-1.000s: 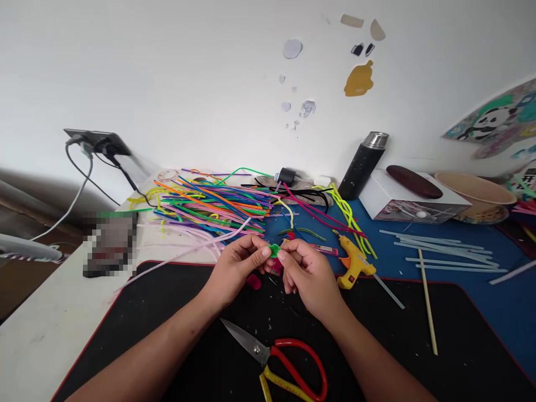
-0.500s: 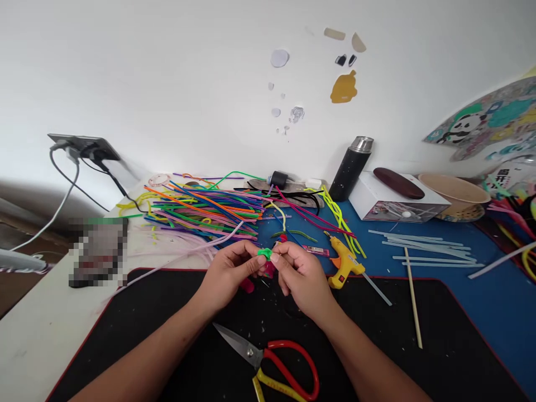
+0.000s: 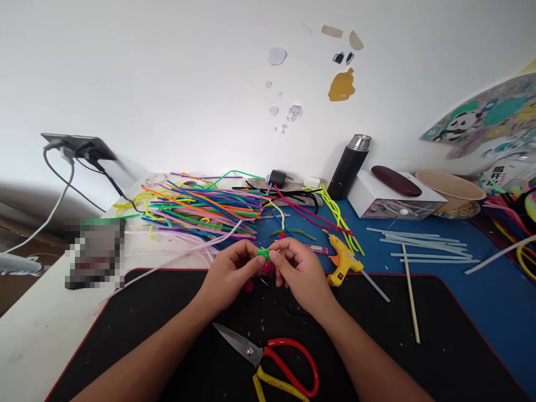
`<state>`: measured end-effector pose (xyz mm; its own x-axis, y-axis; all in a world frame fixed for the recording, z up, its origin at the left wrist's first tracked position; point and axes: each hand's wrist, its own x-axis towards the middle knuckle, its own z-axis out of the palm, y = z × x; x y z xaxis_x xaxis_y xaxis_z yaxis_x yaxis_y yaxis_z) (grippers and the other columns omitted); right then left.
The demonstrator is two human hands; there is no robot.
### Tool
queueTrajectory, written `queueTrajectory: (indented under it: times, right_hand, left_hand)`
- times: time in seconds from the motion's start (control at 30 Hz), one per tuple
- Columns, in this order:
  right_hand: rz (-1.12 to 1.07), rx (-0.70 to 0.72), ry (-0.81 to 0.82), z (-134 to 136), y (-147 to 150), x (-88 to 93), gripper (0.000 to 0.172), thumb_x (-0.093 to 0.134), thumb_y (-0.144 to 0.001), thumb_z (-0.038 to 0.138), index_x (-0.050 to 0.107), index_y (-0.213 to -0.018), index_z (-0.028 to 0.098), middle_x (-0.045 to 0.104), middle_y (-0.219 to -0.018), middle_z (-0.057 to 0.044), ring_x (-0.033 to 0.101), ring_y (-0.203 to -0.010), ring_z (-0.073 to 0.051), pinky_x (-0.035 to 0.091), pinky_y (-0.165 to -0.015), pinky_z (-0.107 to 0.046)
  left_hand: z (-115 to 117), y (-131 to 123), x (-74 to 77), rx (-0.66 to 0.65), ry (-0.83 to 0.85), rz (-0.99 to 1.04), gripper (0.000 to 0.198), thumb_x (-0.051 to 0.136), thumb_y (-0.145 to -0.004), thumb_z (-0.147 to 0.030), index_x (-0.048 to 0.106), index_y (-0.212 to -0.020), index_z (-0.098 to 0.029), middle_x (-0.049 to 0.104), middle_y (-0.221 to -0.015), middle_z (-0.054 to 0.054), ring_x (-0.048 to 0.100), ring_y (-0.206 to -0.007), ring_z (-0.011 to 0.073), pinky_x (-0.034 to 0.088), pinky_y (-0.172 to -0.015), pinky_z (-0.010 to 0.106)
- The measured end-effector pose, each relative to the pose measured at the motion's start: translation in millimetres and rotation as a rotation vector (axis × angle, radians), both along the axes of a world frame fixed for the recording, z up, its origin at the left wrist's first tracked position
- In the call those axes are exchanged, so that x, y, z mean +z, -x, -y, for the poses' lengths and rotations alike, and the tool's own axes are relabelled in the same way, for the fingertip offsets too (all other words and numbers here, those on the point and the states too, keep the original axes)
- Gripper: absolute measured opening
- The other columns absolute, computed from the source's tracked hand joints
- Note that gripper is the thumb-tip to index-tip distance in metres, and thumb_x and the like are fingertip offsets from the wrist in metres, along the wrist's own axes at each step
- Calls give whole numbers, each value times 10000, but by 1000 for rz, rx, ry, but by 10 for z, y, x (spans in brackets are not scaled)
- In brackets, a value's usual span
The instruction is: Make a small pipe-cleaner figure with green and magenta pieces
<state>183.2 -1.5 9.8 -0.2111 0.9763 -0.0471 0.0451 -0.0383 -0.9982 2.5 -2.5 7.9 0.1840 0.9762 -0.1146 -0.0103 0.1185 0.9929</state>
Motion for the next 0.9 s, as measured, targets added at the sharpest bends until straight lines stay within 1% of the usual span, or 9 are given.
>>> queueTrajectory:
  times: [0.17,0.33,0.6,0.77,0.9]
  right_hand:
    - [117,-19,-70,-4,-21,-16,150,626,-993,359,655,-963,215,552,-582,79,565,-478,-123,436,-519,-241]
    - [255,-27,-161,13,-26,-16,104,615,-988,303,671,-958,221,548,-564,80,570,-488,-132,422,-547,-255]
    - [342,18,-253,11,-30,-4,153,575,-1020,290,676,-920,233,558,-576,68,568,-514,-136,406,-583,-262]
    - [427,18,-363,13,-29,-28,142,579,-1012,233,685,-917,231,611,-630,45,579,-581,-143,401,-626,-257]
    - [496,21,-397,25,-25,-53,153,572,-1014,219,692,-920,232,656,-686,29,584,-603,-145,380,-618,-258]
  left_hand:
    - [-1,4,-9,-6,-14,-54,410,771,-860,-560,622,-799,-183,622,-685,-6,534,-588,129,474,-480,220]
    - [-14,23,-3,-26,-26,-99,434,771,-851,-583,623,-781,-182,621,-684,-6,544,-589,129,485,-491,225]
    - [-33,46,-2,-69,106,12,423,818,-813,-566,635,-791,-185,654,-639,-6,555,-518,125,468,-504,252]
    - [-61,74,13,-103,119,-5,410,825,-808,-551,650,-787,-181,658,-615,-7,576,-517,134,475,-517,256]
    - [-72,88,21,-120,111,-29,404,826,-808,-540,647,-766,-181,662,-601,-8,586,-530,137,474,-540,255]
